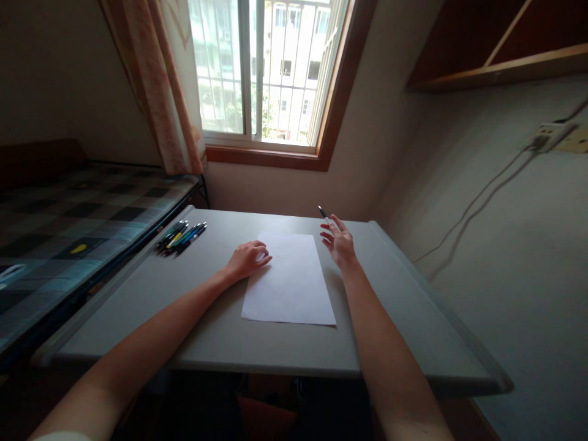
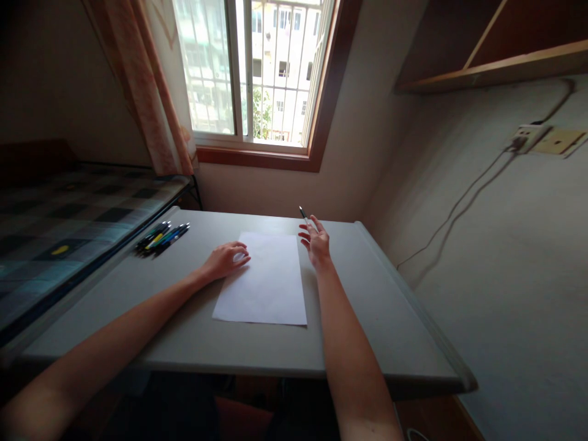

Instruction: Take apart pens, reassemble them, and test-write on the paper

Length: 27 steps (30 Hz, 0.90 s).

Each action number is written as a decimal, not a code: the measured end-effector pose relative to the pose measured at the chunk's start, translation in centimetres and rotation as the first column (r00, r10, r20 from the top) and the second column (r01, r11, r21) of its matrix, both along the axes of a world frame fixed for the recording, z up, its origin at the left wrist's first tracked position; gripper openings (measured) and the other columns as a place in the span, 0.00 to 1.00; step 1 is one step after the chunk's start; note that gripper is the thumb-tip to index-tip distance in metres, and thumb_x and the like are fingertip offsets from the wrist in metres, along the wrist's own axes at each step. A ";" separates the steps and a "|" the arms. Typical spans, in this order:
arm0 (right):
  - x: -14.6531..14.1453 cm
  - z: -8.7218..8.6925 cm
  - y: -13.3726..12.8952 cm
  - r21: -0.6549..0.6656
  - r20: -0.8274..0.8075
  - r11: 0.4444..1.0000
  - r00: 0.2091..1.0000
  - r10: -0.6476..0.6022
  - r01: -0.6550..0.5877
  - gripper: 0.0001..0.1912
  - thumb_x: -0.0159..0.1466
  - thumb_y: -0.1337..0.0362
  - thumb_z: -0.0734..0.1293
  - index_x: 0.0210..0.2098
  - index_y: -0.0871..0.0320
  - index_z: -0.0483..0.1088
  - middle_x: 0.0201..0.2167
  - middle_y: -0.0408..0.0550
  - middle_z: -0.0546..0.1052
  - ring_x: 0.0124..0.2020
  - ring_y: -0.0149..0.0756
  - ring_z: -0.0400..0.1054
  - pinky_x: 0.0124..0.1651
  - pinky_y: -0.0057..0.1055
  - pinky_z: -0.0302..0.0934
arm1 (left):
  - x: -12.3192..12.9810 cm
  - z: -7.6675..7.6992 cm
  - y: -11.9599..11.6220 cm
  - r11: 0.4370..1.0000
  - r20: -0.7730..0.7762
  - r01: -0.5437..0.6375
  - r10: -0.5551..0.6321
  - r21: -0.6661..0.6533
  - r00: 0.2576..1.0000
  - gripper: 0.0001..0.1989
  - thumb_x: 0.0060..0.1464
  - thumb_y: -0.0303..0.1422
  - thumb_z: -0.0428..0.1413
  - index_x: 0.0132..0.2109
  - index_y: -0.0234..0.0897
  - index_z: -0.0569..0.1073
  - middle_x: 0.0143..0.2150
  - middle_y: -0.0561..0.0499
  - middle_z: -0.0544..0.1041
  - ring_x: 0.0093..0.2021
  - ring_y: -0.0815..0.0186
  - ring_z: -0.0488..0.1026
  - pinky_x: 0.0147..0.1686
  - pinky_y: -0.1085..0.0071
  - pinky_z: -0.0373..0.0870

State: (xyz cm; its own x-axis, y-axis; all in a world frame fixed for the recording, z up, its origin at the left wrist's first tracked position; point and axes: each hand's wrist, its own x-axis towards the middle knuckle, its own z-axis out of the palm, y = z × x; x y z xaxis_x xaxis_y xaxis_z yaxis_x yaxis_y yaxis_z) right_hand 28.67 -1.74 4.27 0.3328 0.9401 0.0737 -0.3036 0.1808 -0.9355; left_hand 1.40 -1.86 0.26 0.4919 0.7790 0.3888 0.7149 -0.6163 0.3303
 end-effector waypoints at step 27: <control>-6.6 -1.1 -2.2 -0.245 0.307 0.651 0.580 0.755 -0.718 0.22 0.56 0.50 0.66 0.41 0.61 0.72 0.25 0.48 0.75 0.21 0.23 0.61 0.26 0.23 0.55 | 1.5 1.0 0.4 0.724 0.880 0.501 0.398 -0.474 0.258 0.17 0.39 0.38 0.64 0.34 0.29 0.76 0.27 0.47 0.77 0.26 0.66 0.75 0.34 0.68 0.72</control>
